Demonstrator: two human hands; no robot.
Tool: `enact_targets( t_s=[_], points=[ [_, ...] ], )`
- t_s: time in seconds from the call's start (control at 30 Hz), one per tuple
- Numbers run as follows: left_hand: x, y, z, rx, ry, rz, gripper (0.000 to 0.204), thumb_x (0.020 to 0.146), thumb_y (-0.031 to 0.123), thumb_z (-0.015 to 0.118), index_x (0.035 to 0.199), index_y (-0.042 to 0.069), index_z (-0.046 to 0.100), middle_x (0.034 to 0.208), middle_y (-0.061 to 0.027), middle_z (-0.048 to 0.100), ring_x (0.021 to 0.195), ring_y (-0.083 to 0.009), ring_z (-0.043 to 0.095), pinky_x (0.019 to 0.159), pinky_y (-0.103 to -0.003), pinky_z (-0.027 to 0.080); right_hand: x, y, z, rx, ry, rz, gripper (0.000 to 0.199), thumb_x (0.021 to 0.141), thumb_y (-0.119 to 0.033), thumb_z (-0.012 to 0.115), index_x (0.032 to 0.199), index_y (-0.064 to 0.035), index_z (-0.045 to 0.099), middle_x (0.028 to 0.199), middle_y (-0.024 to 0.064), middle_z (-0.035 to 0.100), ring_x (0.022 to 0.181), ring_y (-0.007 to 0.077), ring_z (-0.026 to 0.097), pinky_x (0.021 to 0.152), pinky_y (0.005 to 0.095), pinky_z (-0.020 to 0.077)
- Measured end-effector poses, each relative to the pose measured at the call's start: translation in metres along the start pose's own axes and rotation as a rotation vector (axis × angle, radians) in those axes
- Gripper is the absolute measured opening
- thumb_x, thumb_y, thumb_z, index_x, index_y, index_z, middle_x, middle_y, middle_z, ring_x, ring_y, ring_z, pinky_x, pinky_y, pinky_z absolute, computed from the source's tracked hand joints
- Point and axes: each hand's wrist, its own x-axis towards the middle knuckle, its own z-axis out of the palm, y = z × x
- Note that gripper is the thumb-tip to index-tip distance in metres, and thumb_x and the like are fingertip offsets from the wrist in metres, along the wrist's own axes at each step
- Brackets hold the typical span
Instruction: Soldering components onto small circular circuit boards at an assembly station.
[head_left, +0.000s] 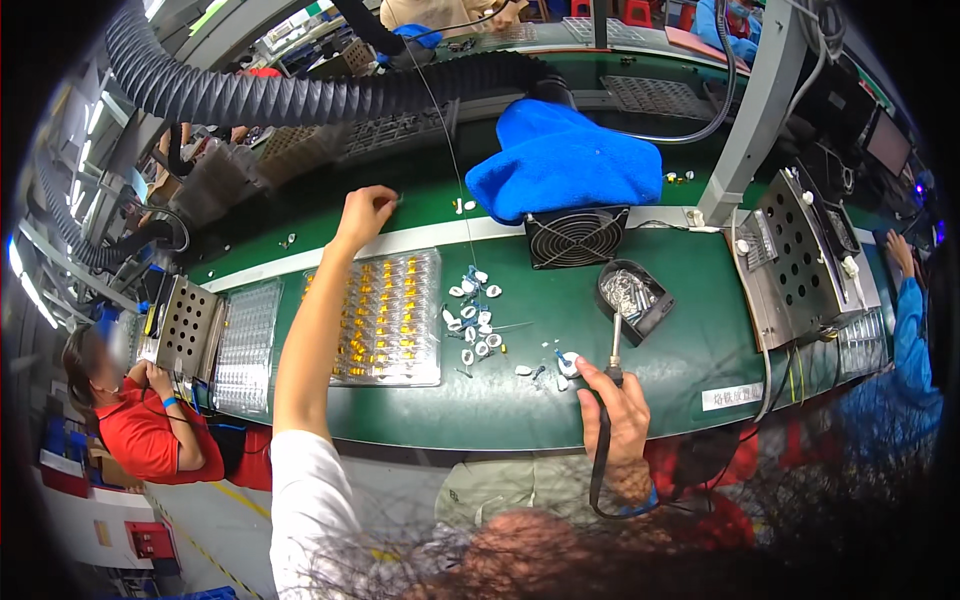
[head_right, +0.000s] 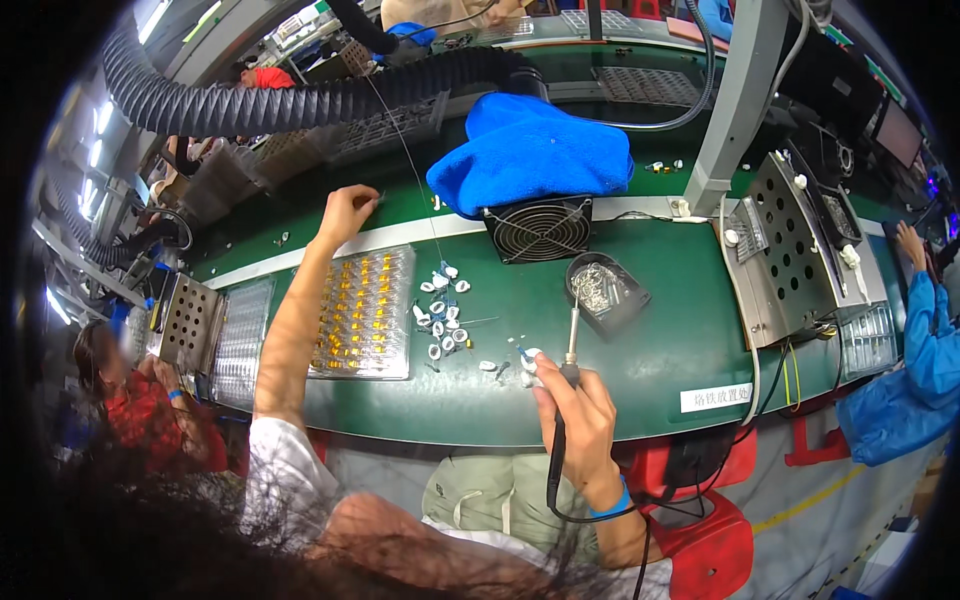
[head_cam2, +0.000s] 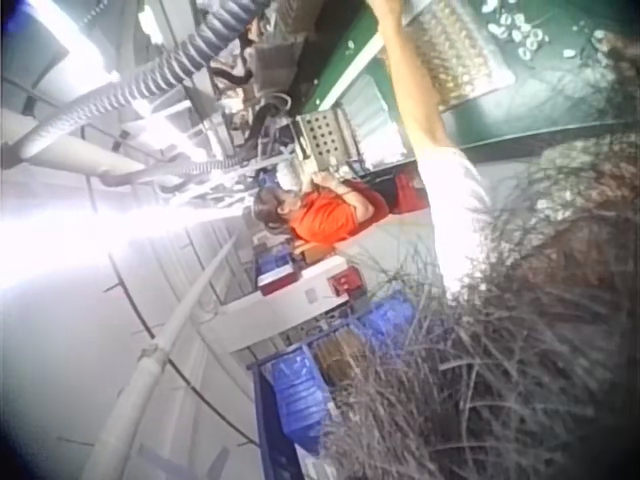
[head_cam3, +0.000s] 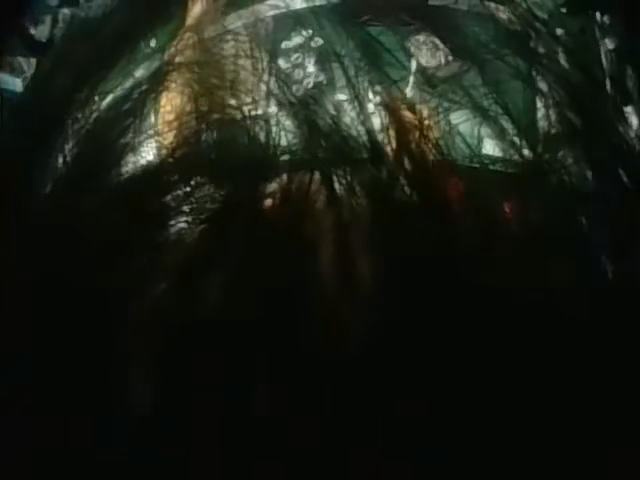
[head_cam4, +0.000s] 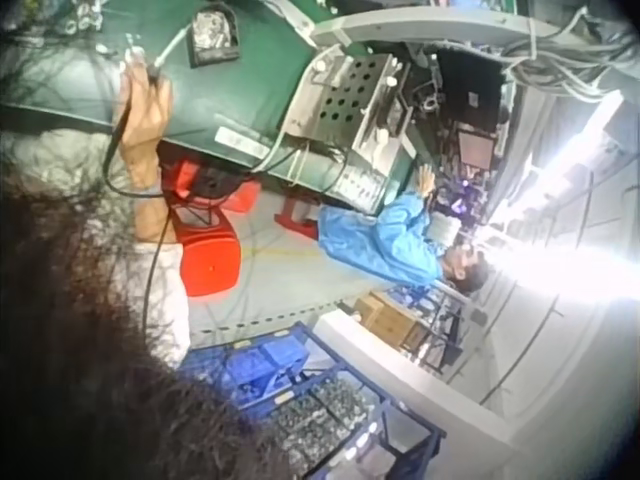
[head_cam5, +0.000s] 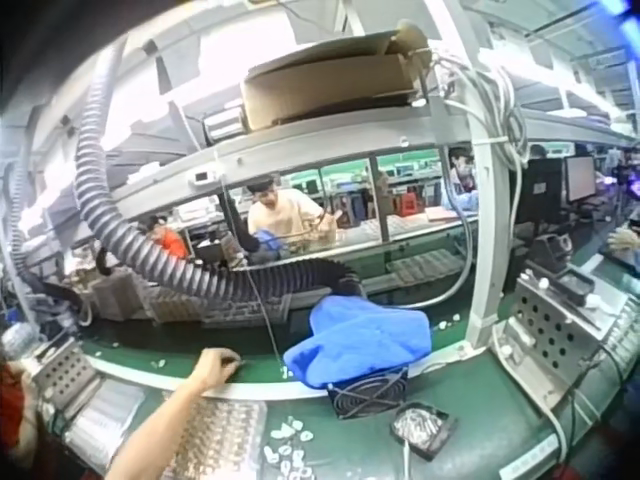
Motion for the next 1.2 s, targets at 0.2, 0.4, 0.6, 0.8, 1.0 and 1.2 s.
enact_targets(
  t_s=[0.2,0.4,0.6,0.8,1.0,1.2],
  points=[
    [-0.036,0.091,-0.015,-0.198,-0.289,0.243,0.020,0.094,0.009,0.077,0.109,-0.003,0.077,0.101,-0.0125,0.080,0.094,-0.0196,0.077,0.089,-0.034,0.061,-0.001,0.000,0.000,0.018,-0.004,-0.002,0.040,0.084,0.008,0.077,0.123,0.0042,0.069,0.120,0.0189,0.078,0.084,0.0306,0.068,0.075,0.0393,0.0570],
    [-0.070,0.115,-0.051,-0.194,-0.255,0.206,0.019,0.096,0.006,0.075,0.112,-0.003,0.077,0.106,-0.0139,0.080,0.097,-0.0214,0.078,0.090,-0.035,0.061,-0.003,0.001,0.000,0.029,0.022,0.027,0.039,0.087,0.009,0.075,0.125,0.0049,0.070,0.116,0.0174,0.078,0.076,0.0290,0.063,0.068,0.0385,0.0523],
    [-0.168,0.090,-0.111,-0.021,-0.109,0.079,0.018,0.093,0.002,0.076,0.111,-0.001,0.077,0.104,-0.0143,0.079,0.094,-0.0265,0.077,0.086,-0.038,0.060,-0.005,0.004,0.004,0.073,0.105,-0.031,0.037,0.088,0.012,0.074,0.124,0.0048,0.068,0.113,0.0173,0.078,0.074,0.0292,0.061,0.067,0.0390,0.0511],
    [-0.208,0.059,-0.105,0.129,-0.049,0.124,0.019,0.090,0.002,0.078,0.109,0.002,0.078,0.103,-0.0169,0.078,0.095,-0.0353,0.074,0.085,-0.041,0.059,-0.005,0.002,0.002,0.058,0.067,-0.028,0.036,0.089,0.011,0.073,0.124,0.0037,0.066,0.113,0.0176,0.078,0.082,0.0302,0.065,0.072,0.0395,0.0537],
    [-0.207,0.061,-0.099,0.057,-0.010,0.059,0.021,0.089,-0.004,0.075,0.110,0.000,0.077,0.103,-0.0148,0.079,0.095,-0.0274,0.077,0.086,-0.036,0.061,-0.002,0.000,0.002,0.066,0.077,-0.020,0.039,0.086,0.013,0.075,0.123,0.0050,0.070,0.109,0.0185,0.078,0.075,0.0312,0.064,0.067,0.0396,0.0519],
    [-0.183,0.113,-0.052,-0.883,0.116,-0.066,0.025,0.091,-0.012,0.073,0.115,-0.005,0.072,0.113,-0.0137,0.075,0.105,-0.0205,0.074,0.093,-0.034,0.062,-0.003,0.000,-0.002,0.074,0.091,-0.028,0.039,0.087,0.013,0.075,0.125,0.0030,0.071,0.112,0.0186,0.079,0.085,0.0326,0.071,0.072,0.0391,0.0552]
  ],
)
